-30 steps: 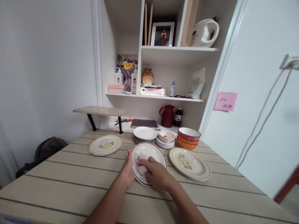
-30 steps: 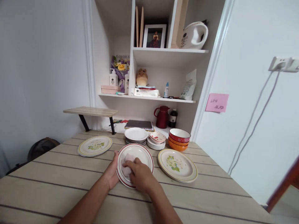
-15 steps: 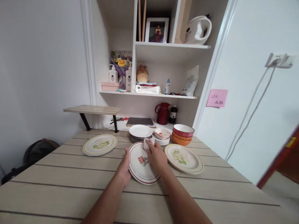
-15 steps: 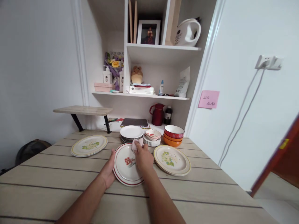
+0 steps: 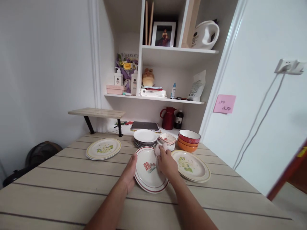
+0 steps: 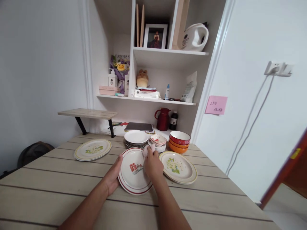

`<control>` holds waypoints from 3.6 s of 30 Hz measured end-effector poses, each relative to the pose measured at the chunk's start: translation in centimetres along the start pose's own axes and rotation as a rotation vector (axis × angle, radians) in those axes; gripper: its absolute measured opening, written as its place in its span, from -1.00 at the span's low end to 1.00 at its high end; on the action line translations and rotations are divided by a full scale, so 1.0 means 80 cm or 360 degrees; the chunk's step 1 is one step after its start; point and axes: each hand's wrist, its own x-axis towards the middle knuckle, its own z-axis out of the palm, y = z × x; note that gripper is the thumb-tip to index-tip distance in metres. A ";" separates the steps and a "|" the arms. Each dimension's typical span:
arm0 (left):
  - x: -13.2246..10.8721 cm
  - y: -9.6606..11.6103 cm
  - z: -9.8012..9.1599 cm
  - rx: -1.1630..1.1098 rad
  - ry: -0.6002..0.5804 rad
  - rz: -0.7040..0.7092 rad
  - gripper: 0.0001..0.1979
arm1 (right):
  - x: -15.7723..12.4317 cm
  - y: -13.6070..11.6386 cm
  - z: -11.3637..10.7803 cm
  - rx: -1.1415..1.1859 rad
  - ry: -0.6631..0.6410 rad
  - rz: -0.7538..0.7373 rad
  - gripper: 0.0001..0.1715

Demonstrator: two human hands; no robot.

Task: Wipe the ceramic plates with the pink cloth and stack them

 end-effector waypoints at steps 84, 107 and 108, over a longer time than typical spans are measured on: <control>0.015 -0.004 -0.017 0.0042 0.0068 0.0131 -0.48 | -0.009 0.017 -0.014 0.0108 0.0011 -0.0275 -0.64; 0.002 0.005 -0.009 -0.0068 -0.0253 -0.0499 -0.05 | -0.050 -0.011 -0.032 0.0724 -0.0893 -0.1623 -0.67; 0.002 0.006 -0.008 -0.0076 -0.0253 -0.0505 -0.07 | -0.052 -0.008 -0.036 0.0722 -0.0946 -0.1602 -0.69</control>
